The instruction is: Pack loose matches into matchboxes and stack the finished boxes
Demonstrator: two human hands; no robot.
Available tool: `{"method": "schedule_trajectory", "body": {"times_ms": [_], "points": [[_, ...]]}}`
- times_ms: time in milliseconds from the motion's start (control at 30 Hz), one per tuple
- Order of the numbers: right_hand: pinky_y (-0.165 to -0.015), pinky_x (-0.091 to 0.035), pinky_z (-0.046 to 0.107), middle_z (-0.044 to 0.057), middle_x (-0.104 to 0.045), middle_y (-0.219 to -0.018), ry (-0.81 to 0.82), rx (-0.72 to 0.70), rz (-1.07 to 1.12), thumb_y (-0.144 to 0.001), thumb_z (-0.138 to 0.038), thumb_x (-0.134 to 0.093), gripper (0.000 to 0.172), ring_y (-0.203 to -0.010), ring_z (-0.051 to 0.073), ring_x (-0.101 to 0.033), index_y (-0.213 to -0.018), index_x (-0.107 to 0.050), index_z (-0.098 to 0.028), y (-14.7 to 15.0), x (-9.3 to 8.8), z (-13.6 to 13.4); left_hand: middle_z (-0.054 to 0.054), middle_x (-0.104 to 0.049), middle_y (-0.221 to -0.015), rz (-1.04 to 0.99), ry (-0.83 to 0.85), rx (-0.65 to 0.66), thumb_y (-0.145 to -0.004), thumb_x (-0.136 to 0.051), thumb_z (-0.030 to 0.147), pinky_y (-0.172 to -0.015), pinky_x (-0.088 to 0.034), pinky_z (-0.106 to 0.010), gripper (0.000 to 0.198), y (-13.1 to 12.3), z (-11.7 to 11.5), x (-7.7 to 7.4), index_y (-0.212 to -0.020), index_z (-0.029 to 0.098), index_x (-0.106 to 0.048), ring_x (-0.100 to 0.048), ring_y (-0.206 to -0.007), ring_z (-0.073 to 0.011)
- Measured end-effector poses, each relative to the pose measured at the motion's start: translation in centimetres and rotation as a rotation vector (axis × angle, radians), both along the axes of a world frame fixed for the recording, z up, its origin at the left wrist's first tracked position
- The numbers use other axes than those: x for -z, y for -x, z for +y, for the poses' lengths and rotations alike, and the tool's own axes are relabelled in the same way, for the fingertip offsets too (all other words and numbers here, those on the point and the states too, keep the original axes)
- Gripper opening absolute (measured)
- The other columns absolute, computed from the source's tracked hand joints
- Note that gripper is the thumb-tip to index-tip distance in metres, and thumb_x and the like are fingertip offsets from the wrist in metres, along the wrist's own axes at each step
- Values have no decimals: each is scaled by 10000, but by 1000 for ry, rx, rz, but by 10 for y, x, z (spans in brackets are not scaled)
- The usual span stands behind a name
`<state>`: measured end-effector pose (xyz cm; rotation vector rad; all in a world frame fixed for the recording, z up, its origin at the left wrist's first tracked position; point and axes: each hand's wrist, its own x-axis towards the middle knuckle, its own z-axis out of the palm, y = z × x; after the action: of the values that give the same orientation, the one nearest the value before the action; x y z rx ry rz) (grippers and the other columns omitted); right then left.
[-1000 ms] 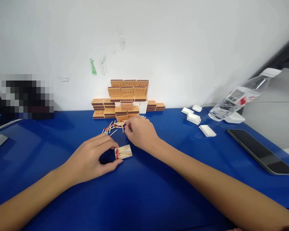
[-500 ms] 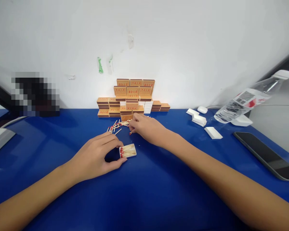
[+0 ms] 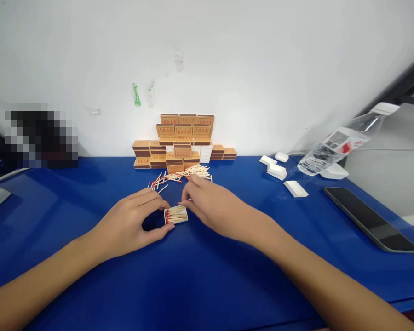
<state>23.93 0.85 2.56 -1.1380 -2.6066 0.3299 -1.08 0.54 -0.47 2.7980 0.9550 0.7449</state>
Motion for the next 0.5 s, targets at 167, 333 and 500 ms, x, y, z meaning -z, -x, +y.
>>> {"method": "schedule_trajectory", "body": {"times_ms": [167, 333, 500], "points": [[-720, -497, 328, 91, -635, -1062, -84, -9, -44, -1082, -218, -508, 166, -811, 184, -624, -1027, -656, -166, 13, 7, -6, -64, -696, -920, 13, 9, -13, -957, -703, 306, -800, -561, -401, 139, -2, 2, 1, -967, 174, -663, -662, -869, -245], [-796, -509, 351, 84, -636, -1071, -103, 100, -3, -1059, -213, -567, 112, -904, 211, -640, -1073, -671, -174, -7, 17, 15, -68, -702, -947, 3, 27, -3, -949, -720, 311, -832, -567, -409, 165, -2, 3, 1, -1018, 168, -675, -669, -907, -253], [-775, -504, 334, 79, -625, -1029, 3, 100, -72, -1065, -214, -569, 138, -869, 201, -625, -964, -654, -173, -18, 22, 25, -63, -702, -955, -9, 32, -8, -956, -709, 302, -831, -564, -410, 155, -2, 4, 2, -1028, 168, -679, -667, -901, -247]]}}
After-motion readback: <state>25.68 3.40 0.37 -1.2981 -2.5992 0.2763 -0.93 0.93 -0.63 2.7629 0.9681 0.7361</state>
